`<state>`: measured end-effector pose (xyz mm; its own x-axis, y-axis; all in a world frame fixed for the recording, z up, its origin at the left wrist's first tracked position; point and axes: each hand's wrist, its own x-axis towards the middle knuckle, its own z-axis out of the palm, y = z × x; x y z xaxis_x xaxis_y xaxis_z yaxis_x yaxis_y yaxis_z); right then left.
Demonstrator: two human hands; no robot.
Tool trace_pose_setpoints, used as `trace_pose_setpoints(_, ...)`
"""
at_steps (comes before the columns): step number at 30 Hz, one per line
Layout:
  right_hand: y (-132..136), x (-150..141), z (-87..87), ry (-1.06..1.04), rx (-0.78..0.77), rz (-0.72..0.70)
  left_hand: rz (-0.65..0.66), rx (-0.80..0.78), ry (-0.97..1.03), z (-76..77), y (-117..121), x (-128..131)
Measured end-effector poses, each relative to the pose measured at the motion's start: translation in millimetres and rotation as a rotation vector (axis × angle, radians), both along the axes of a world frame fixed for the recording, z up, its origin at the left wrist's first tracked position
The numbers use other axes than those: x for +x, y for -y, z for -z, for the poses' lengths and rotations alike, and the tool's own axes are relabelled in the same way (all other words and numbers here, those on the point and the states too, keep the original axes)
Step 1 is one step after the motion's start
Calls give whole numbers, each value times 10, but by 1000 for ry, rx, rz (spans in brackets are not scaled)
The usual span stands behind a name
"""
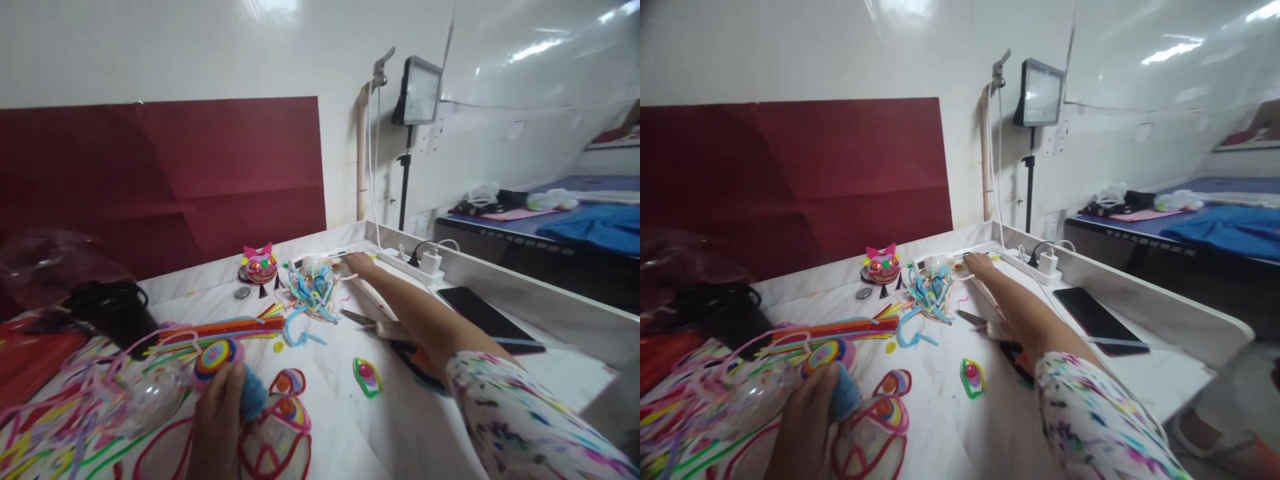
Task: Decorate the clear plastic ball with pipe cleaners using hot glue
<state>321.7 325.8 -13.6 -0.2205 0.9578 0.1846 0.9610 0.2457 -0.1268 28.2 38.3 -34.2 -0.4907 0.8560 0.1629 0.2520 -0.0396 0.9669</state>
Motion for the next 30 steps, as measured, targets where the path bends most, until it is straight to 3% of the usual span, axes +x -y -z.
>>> trace_pose_setpoints(4,287,37,-376,-235,93,15,81,16,189,-102,42,118)
trace_pose_setpoints(8,890,-66,-619,-492,66,-162,156,-1,338,-182,83,129)
trace_pose_setpoints(10,1268,-186,-617,-615,6,-272,211,-15,387,-199,94,119)
trace_pose_setpoints(12,1629,-335,-552,-988,-216,-477,229,-3,433,-212,102,120)
trace_pose_setpoints(14,1928,-494,-460,-1175,-392,-578,240,21,465,-229,111,132)
trace_pose_setpoints(16,2145,-645,-375,-1212,-509,-590,270,33,480,-252,124,149)
trace_pose_setpoints(18,2290,-767,-313,-1175,-530,-594,300,33,492,-272,143,161)
trace_pose_setpoints(20,2391,-852,-276,-1070,-450,-592,334,37,511,-278,161,165)
trace_pose_setpoints(26,2601,-977,-177,-575,195,-667,478,12,564,-231,178,149)
trace_pose_setpoints(30,2658,-1048,-61,-370,476,-743,507,0,615,-220,178,142)
